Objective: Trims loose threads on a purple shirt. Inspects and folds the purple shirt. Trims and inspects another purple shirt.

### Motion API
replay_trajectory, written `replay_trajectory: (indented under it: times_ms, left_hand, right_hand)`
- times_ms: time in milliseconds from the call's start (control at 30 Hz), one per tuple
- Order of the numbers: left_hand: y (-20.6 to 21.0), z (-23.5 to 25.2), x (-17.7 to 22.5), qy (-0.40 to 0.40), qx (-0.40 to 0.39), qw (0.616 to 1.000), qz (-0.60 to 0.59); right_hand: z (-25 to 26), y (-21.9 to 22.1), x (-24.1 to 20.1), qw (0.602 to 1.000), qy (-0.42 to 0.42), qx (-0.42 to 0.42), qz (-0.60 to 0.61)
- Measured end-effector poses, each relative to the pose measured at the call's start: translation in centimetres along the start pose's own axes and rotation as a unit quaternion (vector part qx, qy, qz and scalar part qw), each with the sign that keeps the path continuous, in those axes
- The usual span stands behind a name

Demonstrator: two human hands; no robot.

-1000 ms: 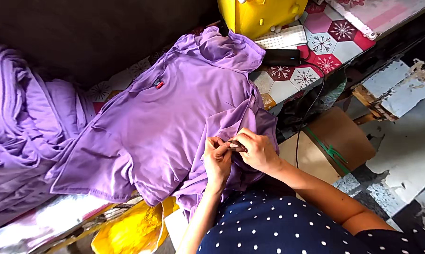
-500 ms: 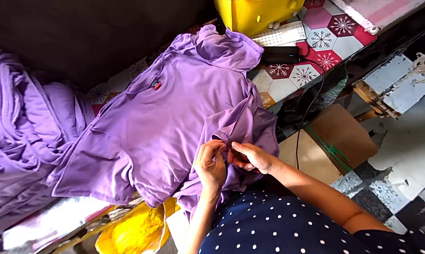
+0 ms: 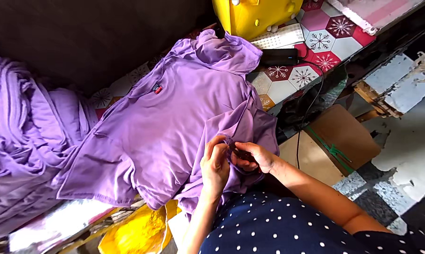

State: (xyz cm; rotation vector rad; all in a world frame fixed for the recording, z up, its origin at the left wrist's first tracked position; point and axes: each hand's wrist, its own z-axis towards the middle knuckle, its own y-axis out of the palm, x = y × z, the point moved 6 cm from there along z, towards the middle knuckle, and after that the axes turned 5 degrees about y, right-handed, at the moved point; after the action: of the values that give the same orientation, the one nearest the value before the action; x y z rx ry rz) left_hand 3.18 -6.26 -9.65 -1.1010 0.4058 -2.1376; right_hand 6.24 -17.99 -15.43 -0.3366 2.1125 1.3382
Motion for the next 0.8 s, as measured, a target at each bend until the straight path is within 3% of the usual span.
replay_trajectory:
  times_ms: [233, 567, 700, 800]
  left_hand:
    - [0.6, -0.7, -1.1, -0.097, -0.013, 0.985, -0.139]
    - [0.7, -1.3, -1.3, -0.057, -0.02, 0.99, -0.127]
    - [0.9, -1.6, -1.4, -0.061, -0.014, 0.989, -0.131]
    - [0.8, -1.7, -1.8, -0.091, 0.014, 0.982, -0.165]
  right_hand:
    - [0.0, 0.9, 0.0, 0.998, 0.04, -0.005, 0.04]
    - [0.3, 0.2, 0.8, 0.988, 0.038, -0.017, 0.149]
    - [0.4, 0.1, 0.9, 0.989, 0.041, 0.074, 0.125]
    - [-0.7, -0.4, -0.6, 0.976, -0.057, 0.206, -0.042]
